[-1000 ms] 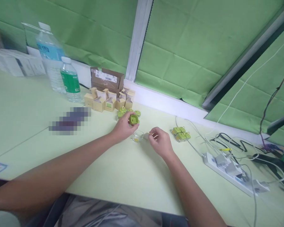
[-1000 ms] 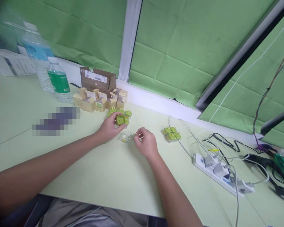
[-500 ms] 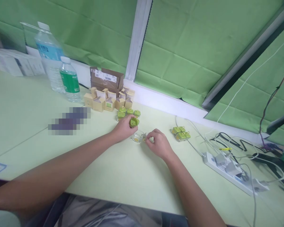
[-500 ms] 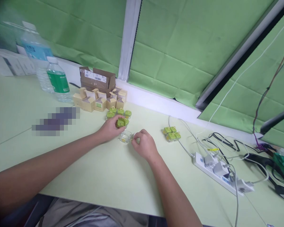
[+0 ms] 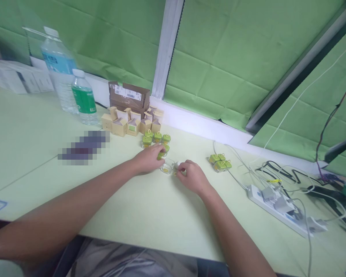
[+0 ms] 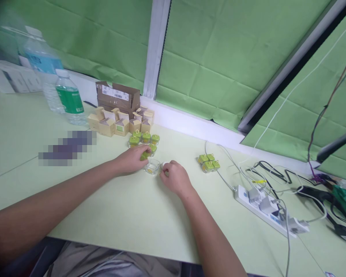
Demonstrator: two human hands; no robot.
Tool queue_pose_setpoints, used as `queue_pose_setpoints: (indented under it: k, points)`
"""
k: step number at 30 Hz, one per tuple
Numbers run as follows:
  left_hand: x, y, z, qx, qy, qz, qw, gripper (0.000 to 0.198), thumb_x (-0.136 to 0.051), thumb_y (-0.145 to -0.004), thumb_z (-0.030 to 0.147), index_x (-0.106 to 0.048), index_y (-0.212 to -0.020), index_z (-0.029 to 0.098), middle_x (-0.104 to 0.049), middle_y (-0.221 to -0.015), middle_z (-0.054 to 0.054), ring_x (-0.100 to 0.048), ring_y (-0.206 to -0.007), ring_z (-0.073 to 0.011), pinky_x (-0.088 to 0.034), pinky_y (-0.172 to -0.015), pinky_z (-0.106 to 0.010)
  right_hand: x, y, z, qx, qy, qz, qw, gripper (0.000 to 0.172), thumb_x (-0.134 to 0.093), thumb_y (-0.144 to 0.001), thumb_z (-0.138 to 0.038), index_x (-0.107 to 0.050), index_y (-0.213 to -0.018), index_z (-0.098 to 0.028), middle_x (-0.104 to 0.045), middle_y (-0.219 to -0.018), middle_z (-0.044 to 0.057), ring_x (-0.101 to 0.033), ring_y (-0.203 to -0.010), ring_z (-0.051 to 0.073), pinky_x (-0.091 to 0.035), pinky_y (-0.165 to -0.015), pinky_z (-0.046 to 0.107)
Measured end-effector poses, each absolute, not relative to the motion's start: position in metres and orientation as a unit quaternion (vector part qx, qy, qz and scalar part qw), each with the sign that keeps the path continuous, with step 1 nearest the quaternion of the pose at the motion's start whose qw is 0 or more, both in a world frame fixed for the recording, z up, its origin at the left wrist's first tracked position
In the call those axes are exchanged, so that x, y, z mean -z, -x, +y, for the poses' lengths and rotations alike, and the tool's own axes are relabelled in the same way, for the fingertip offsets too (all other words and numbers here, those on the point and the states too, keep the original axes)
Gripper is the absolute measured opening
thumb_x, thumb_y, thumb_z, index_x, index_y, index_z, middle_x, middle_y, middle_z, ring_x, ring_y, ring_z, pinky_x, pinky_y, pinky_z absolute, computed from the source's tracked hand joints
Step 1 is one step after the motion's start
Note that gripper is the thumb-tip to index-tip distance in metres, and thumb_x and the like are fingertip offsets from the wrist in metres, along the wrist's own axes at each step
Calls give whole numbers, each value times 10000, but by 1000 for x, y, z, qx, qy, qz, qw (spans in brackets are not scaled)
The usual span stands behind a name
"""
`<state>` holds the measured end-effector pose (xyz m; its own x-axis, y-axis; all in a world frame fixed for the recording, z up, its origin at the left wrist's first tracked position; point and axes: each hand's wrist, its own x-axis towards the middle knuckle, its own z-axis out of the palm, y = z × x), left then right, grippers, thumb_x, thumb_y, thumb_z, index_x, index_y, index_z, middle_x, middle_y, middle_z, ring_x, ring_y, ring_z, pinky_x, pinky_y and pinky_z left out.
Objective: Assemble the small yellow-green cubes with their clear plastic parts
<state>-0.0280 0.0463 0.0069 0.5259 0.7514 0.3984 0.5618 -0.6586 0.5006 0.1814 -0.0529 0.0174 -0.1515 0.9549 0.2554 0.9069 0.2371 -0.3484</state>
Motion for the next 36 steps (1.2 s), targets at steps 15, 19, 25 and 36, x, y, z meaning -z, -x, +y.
queue_pose_setpoints:
  k: [15,19,25,36]
  points:
    - [-21,29,39,-271,-863,417,84,167,-460,-885,256,-597,-975,220,-664,-987,-64,-637,-850,-259,-458,-700,-339,-17,-181,-53,-51,620,-761,184,102,-588,-834,-165,-616,-744,-205,-636,-780,18,-558,-711,150,-325,-624,239]
    - [-14,27,41,-290,-854,417,113,302,-469,-911,325,-611,-1151,209,-605,-1256,-93,-646,-1029,-282,-511,-868,-387,-20,-180,-53,-57,627,-762,154,111,-575,-831,-158,-601,-731,-200,-641,-758,15,-534,-683,142,-297,-601,236]
    - [-5,23,47,-304,-858,391,136,396,-492,-909,325,-637,-1262,224,-529,-1469,-70,-545,-1292,-312,-421,-1112,-458,-20,-180,-54,-54,627,-759,165,112,-567,-832,-163,-602,-734,-205,-637,-719,2,-510,-636,134,-280,-584,238]
    - [-6,21,53,-340,-850,375,144,380,-511,-898,279,-684,-1227,204,-628,-1366,-83,-578,-1270,-299,-460,-1095,-473,-18,-181,-52,-42,603,-760,240,131,-548,-867,-167,-666,-843,-218,-654,-738,-4,-567,-653,147,-379,-635,248]
